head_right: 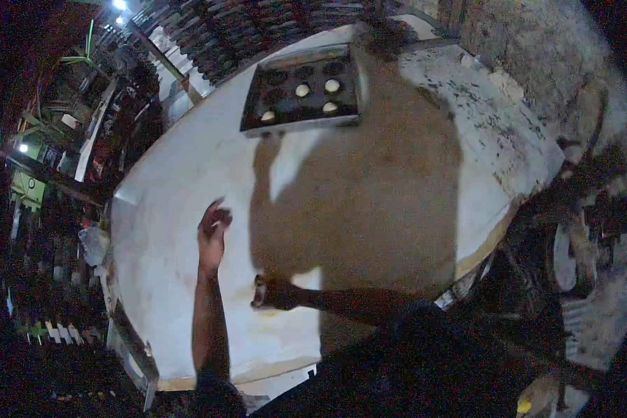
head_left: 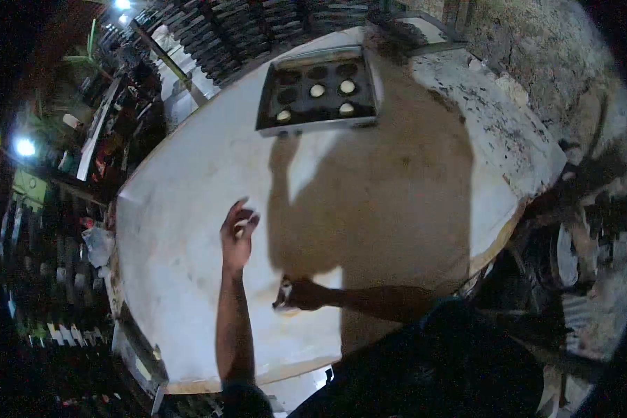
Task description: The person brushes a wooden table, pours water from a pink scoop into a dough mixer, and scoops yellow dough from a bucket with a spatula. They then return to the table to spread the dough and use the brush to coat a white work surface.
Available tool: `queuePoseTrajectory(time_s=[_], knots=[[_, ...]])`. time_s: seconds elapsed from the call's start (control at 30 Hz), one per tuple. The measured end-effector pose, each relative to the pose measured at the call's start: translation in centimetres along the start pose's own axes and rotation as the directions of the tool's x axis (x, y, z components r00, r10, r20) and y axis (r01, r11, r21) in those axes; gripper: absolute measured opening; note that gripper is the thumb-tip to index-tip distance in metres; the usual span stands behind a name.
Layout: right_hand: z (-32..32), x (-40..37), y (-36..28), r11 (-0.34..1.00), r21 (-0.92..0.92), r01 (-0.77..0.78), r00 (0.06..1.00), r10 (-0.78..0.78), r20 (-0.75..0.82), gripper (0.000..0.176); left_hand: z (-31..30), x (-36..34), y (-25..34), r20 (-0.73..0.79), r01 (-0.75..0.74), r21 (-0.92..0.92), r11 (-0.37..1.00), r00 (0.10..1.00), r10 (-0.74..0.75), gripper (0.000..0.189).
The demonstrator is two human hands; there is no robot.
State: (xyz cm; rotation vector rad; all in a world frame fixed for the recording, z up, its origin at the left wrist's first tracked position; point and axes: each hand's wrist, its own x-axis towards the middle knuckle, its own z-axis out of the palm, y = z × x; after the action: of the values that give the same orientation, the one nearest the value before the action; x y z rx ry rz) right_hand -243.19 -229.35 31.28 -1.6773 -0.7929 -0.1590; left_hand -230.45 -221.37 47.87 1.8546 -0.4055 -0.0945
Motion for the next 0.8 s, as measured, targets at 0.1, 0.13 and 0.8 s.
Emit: queuePoseTrajectory(time_s=[0.1, 0.13, 0.8], knots=[[-11.6, -4.5, 4.1, 0.912, -0.114, -0.393, 0.919, 0.391, -0.043, 0.019, 9.6, 10.8, -0.7, 0.233, 0.462, -0.218, 0.86, 0.88, -0.414, 0.057], [-16.6, -5.5, 2.3, 0.96, 0.202, -0.193, 0.951, 0.234, -0.201, 0.02, 12.6, 15.0, -3.2, 0.295, 0.588, -0.2, 0.784, 0.799, -0.524, 0.06], [-17.8, -10.8, 0.2, 0.395, 0.894, -0.213, 0.765, 0.637, -0.099, 0.02, 33.8, 16.1, -3.1, 0.085, 0.609, -0.005, 0.793, 0.79, -0.607, 0.027]])
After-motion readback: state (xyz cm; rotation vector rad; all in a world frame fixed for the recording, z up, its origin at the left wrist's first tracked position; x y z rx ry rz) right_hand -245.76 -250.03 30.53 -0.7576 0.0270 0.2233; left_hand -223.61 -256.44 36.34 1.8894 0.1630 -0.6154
